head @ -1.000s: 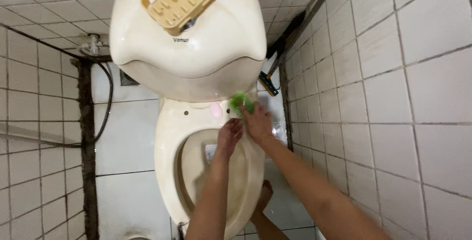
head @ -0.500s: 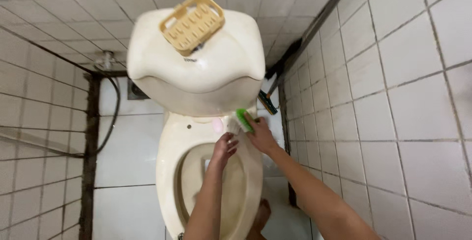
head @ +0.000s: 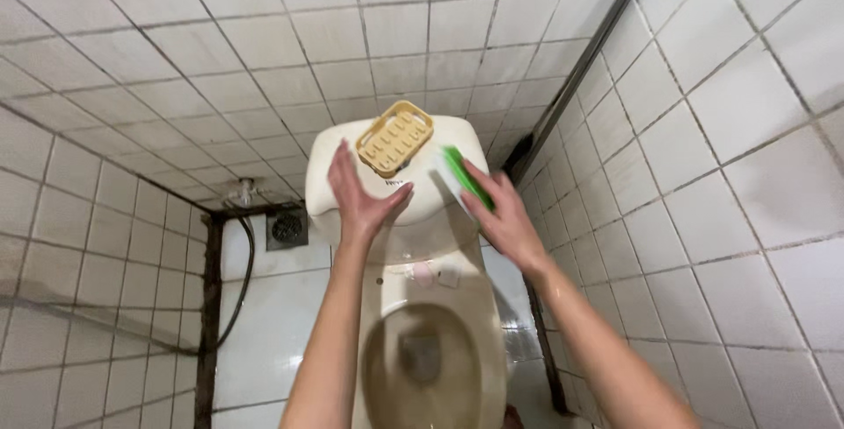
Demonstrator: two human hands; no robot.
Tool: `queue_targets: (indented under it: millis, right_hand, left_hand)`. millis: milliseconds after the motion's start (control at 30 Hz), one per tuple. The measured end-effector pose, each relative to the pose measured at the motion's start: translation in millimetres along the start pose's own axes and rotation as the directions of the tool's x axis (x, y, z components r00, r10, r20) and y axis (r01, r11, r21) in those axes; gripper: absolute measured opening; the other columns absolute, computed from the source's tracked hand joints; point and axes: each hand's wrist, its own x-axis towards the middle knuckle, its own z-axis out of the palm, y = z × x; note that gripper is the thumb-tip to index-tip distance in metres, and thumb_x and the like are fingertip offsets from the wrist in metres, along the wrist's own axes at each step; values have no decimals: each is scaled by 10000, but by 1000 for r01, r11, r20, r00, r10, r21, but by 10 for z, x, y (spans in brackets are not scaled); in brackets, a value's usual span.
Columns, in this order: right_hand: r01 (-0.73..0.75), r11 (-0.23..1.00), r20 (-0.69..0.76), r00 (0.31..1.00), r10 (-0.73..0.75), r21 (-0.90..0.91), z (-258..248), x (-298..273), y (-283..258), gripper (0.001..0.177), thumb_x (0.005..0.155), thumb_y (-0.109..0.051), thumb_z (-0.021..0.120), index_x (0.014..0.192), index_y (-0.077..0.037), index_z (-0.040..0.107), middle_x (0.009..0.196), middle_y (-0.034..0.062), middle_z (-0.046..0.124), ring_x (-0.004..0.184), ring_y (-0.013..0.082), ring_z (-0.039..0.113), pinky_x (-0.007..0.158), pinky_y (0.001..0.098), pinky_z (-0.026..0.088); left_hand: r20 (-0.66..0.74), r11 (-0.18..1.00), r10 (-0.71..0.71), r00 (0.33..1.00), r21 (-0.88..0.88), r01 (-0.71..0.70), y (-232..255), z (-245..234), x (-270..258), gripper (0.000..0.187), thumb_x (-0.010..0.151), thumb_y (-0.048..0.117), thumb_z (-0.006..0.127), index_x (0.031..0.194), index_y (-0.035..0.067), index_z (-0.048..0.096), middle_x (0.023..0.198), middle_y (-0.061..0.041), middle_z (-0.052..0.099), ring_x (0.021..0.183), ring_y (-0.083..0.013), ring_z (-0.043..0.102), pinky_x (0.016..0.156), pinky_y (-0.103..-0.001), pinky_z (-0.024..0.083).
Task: The person rinses a yellow plastic tray with water from a bucket and then scrubs it with a green brush. They repeatedly rinse and scrub the tray over the toilet bowl.
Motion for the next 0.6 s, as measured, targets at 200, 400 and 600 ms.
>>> queue_targets:
  millis: [200, 400, 600]
  right_hand:
    - [74, 926, 118, 993, -31, -371, 273, 943, -543, 532, 909, -460, 691, 1404, -273, 641, 1185, 196, 590, 1040, 348, 638, 945, 443, 535]
    - [315, 725, 324, 937, -132, -612, 616, 1132, -574, 530, 774, -425, 763, 1292, -339, 693, 1262, 220, 540, 1086, 353, 611, 846, 450, 555]
    - [4, 637, 118, 984, 137, -771, 657, 1213, -642, 522, 884, -434, 712, 1393, -342, 642, 1205, 166, 562, 1099, 330, 614, 874, 459, 560]
  left_hand:
    - [168, 973, -131, 977, -169, 160, -266, 152, 392, 1182, 569, 445, 961, 1498, 6, 375, 1447, -196, 503, 1323, -366, 507, 1125, -475, 400]
    - [181, 975, -67, 981, -196, 103, -583, 229, 357, 992, 506, 363, 972, 1352, 118, 516, 1255, -60, 665, 1203, -301, 588, 1094, -482, 373]
    - [167, 964, -79, 983, -240, 118, -684, 279, 348, 931, 476, 268, 932, 1317, 143, 553, 1233, -48, 672, 1178, -278, 602, 1105, -477, 357]
